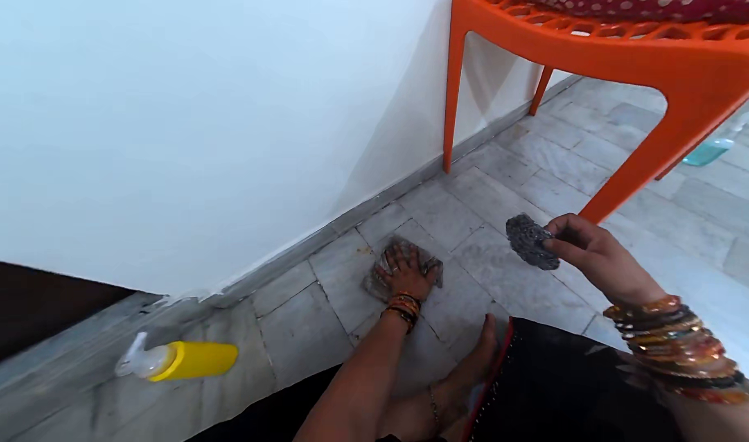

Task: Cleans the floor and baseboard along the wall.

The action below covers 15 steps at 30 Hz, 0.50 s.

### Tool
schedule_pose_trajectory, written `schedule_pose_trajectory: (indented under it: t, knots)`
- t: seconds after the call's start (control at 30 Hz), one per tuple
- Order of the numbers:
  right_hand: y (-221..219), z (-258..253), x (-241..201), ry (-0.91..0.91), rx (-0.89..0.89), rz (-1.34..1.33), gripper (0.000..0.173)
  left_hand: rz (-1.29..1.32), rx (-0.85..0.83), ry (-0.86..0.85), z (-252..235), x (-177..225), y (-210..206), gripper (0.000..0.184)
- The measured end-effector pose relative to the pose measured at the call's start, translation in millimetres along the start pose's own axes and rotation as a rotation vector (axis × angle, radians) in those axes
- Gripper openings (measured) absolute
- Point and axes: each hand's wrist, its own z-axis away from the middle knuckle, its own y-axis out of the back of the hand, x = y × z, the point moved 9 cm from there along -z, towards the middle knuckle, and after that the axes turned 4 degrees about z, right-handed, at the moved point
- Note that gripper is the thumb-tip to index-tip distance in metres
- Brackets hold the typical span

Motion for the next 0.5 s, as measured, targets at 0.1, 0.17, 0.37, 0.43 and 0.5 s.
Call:
schedule_pose_trajectory:
  t: [0.1, 0.17, 0.37, 0.43, 0.5]
  knots:
    - [-1, 3, -4, 0.018, -0.005, 0.002, 0.01, 0.017, 0.046, -0.053, -45, 5, 10, 0.092]
    - [-2, 2, -3, 0.011, -0.012, 0.004, 0.011, -0.006, 0.043, -0.072, -72, 9, 17, 0.091]
    - [-7, -12, 5, -0.019, -0.03, -0.061, 0.012, -0.048, -0.063, -0.287, -156, 41, 31, 0.081]
    - [-9, -15, 6, -0.025, -0.047, -0.071, 0.012, -0.09, -0.106, -0.393, -177, 63, 32, 0.077]
    - [-11, -17, 8, -0.032, -0.057, -0.09, 0.013, -0.124, -0.15, -0.436, -194, 87, 35, 0.077]
